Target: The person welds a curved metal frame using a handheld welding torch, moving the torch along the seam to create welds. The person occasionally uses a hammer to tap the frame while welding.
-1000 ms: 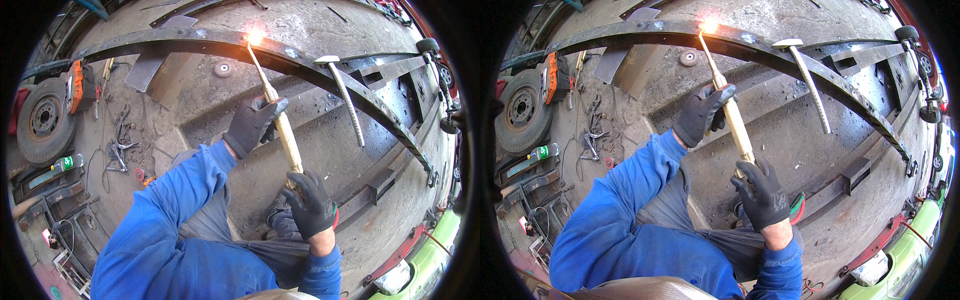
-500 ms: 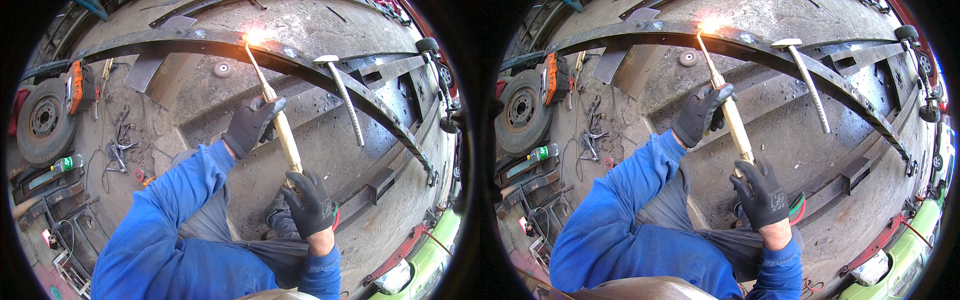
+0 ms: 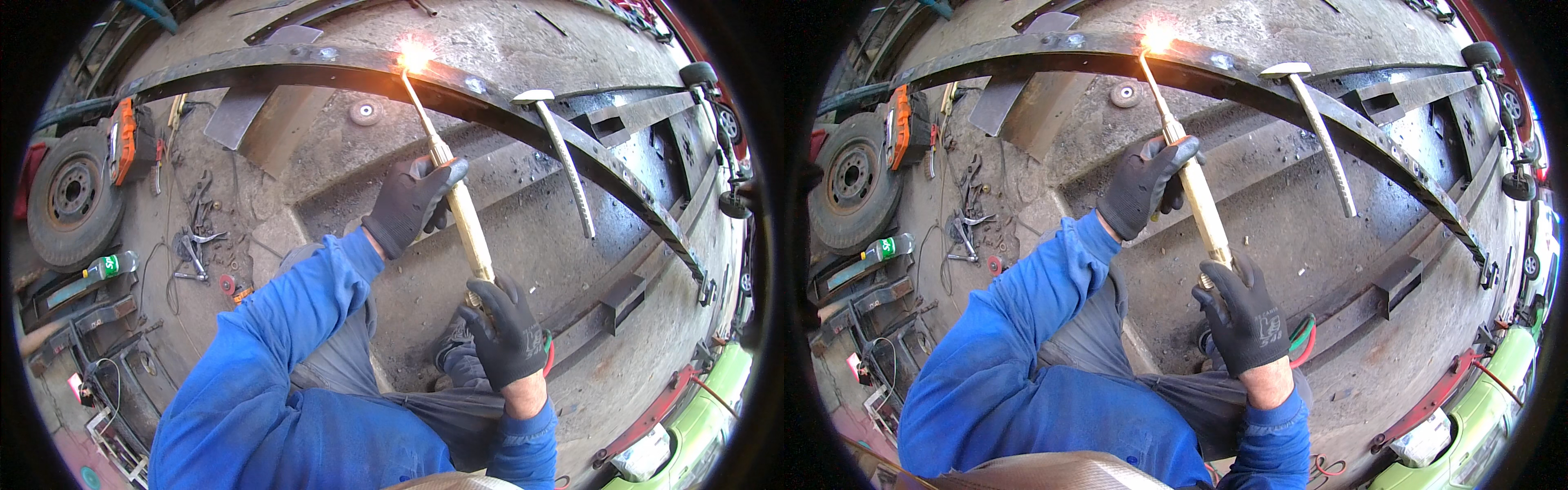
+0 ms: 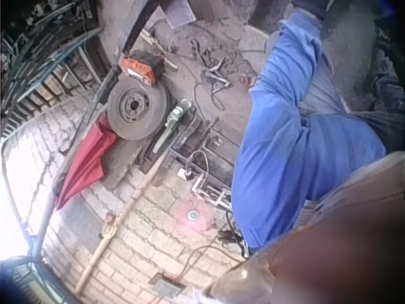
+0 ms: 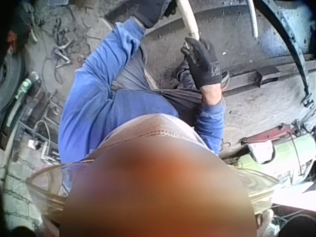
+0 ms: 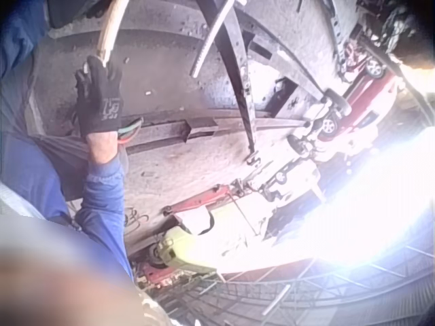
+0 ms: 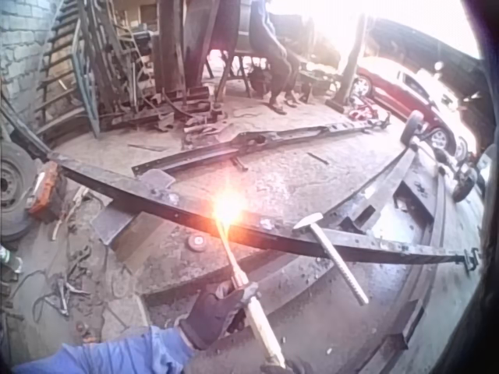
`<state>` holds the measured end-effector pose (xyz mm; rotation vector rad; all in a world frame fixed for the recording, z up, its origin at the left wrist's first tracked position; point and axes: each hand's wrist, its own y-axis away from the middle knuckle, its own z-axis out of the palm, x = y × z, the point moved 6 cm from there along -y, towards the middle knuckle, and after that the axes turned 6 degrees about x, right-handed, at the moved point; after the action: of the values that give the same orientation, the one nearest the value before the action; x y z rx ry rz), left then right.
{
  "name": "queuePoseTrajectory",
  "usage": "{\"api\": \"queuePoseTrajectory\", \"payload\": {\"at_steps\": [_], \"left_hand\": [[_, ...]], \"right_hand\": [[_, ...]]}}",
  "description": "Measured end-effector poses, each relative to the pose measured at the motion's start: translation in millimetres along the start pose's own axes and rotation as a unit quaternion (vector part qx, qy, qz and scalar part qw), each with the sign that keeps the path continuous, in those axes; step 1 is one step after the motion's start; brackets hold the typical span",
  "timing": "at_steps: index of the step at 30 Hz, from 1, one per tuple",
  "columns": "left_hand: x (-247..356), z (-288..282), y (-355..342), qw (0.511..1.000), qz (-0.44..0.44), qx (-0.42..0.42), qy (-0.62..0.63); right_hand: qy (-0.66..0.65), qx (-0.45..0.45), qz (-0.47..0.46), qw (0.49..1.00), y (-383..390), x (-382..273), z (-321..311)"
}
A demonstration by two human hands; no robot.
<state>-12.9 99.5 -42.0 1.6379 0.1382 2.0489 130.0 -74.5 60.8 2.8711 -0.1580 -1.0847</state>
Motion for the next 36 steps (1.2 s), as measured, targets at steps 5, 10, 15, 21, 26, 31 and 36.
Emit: {"api": "queuePoseTrajectory", "payload": {"at_steps": [5, 10, 15, 21, 26, 31, 36], "left_hand": [[-2.2, -0.1, -2.2, 1.000, 0.002, -0.001, -0.001], [-1.9, 0.2, -1.7, 1.000, 0.000, 0.000, -0.012], [-0.8, 0.9, -0.1, 1.000, -0.003, 0.000, -0.009], [-0.5, 0.4, -0.4, 1.000, 0.002, 0.003, -0.008], [-0.5, 0.1, -0.1, 1.000, 0.005, -0.001, -0.019], [-1.9, 0.5, 0.5, 1.000, -0.003, 0.003, -0.015], [-1.9, -0.2, 0.6, 1.000, 0.005, 0.007, -0.020]], "right_hand": [[-0.001, -0.005, 0.005, 1.000, 0.8, 2.7, -0.3], [0.001, -0.002, -0.004, 1.000, 0.7, 1.3, -0.8], [0.002, -0.003, -0.002, 1.000, 0.7, 1.0, -1.7], [-0.002, -0.008, 0.000, 1.000, 0.5, 1.6, -1.4], [-0.007, -0.013, 0.009, 1.000, 2.0, 3.8, -0.8], [-0.009, 0.001, -0.015, 1.000, 1.1, 2.3, -1.4], [-0.039, 0.025, -0.014, 0.999, -0.5, -1.1, -2.6]]}}
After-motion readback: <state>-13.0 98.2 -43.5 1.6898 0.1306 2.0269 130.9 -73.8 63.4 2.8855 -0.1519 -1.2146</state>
